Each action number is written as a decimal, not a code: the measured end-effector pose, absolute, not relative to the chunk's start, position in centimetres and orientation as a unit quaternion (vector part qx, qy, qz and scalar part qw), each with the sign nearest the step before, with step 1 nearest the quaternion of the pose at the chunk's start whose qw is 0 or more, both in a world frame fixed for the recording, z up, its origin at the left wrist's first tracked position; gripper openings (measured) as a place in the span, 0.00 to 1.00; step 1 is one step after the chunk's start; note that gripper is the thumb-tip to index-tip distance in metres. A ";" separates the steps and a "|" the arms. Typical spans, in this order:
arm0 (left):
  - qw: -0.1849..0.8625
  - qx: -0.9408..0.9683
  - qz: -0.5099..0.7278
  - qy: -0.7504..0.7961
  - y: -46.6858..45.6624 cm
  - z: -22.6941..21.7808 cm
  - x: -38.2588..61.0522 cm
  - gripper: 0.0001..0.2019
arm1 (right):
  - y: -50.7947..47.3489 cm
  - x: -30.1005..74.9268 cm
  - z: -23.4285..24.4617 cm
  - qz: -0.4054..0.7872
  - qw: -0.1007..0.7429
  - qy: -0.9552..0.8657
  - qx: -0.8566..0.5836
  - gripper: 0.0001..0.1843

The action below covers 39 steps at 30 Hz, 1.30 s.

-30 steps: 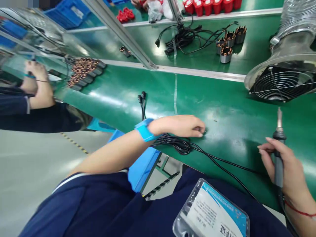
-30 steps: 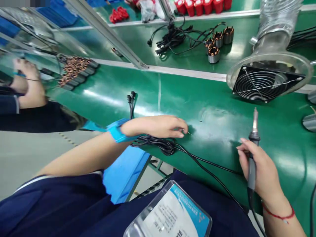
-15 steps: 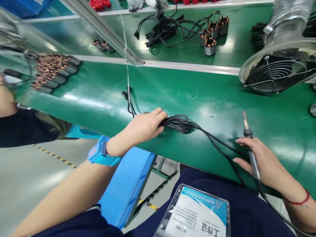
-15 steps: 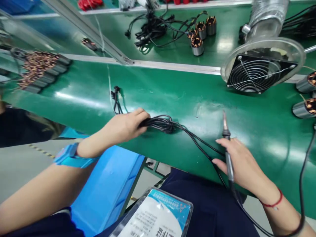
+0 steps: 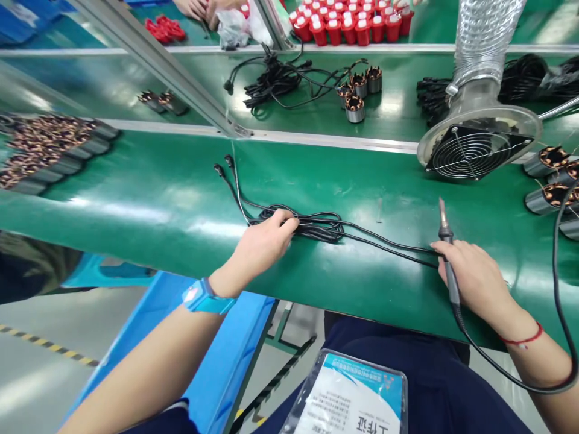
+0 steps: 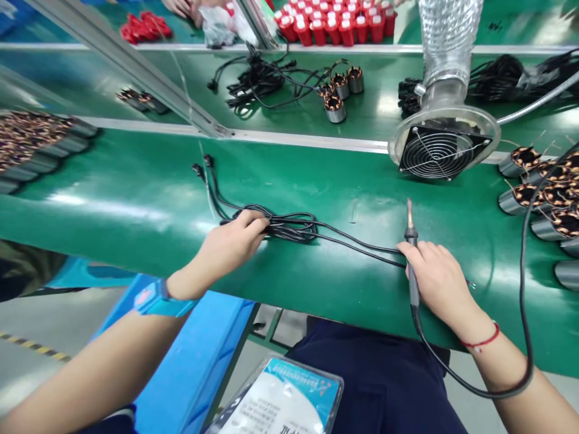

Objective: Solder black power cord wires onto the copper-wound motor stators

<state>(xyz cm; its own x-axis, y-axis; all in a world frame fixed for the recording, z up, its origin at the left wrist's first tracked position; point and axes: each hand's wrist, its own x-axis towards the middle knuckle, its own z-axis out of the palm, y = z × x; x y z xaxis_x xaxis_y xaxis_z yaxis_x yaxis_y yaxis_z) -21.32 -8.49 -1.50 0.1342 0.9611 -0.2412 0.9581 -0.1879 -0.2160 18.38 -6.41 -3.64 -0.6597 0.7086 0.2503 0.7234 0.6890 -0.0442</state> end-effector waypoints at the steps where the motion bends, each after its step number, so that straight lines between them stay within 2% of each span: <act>1: -0.014 -0.752 0.145 -0.642 -8.8 -1.5 -21.5 0.17 | -6.2 18.5 -3.6 -0.026 0.132 -0.906 -0.400 0.14; 6: -0.177 -0.741 -0.012 -0.648 -8.2 0.3 -22.6 0.19 | -6.0 18.9 -3.8 0.028 0.157 -0.884 -0.440 0.12; 10: -0.258 -0.708 -0.142 -0.641 -5.6 2.2 -20.3 0.17 | -6.6 19.6 -3.4 0.062 0.267 -0.847 -0.455 0.12; 12: -0.301 -0.727 -0.178 -0.591 -4.5 2.5 -16.8 0.15 | -7.0 19.5 -3.0 0.101 0.320 -0.827 -0.452 0.15; 15: -0.414 -0.780 -0.178 -0.434 -3.5 2.2 -9.7 0.13 | -7.6 18.4 -2.4 0.160 0.376 -0.800 -0.438 0.21; 18: -0.451 -0.809 -0.181 -0.331 -2.8 1.7 -3.6 0.11 | -7.8 17.3 -2.0 0.171 0.445 -0.753 -0.454 0.19; 22: -0.430 -0.823 -0.225 -0.295 -1.8 1.4 0.0 0.10 | -7.4 17.4 -1.7 0.175 0.522 -0.665 -0.505 0.16; 27: -0.377 -0.840 -0.247 -0.302 -1.1 2.1 -0.3 0.13 | -6.3 18.0 -2.0 0.193 0.525 -0.656 -0.506 0.15; 29: -0.282 -0.866 -0.241 -0.336 -0.6 3.0 -2.0 0.11 | -6.0 18.3 -2.4 0.192 0.528 -0.650 -0.511 0.13; 31: -0.110 -0.842 -0.283 -0.445 1.0 3.9 -5.0 0.13 | -5.7 18.9 -2.8 0.192 0.556 -0.604 -0.538 0.14; 33: 0.044 -0.704 -0.365 -0.607 3.9 4.5 -8.5 0.16 | -5.4 19.8 -3.3 0.188 0.602 -0.525 -0.571 0.17; 34: 0.078 -0.616 -0.415 -0.665 5.9 4.4 -10.1 0.17 | -5.3 20.3 -3.6 0.185 0.622 -0.487 -0.584 0.19; 36: 0.041 -0.549 -0.415 -0.724 10.5 3.5 -12.2 0.21 | -5.0 21.0 -4.1 0.179 0.639 -0.440 -0.605 0.22; 38: -0.022 -0.621 -0.248 -0.743 15.2 1.6 -12.6 0.24 | -4.8 21.1 -4.7 0.158 0.631 -0.442 -0.618 0.22; 39: -0.035 -0.652 -0.209 -0.728 17.5 0.5 -12.1 0.26 | -4.7 21.0 -5.0 0.138 0.620 -0.458 -0.622 0.20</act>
<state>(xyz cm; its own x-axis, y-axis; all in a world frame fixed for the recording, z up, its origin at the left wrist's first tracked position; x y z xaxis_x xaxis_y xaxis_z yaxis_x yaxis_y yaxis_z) -12.07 17.51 0.52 -0.1463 0.9640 0.2219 0.9351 0.0616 0.3489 21.02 -4.70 -5.00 0.5427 0.7407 0.3960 0.3988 0.1878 -0.8976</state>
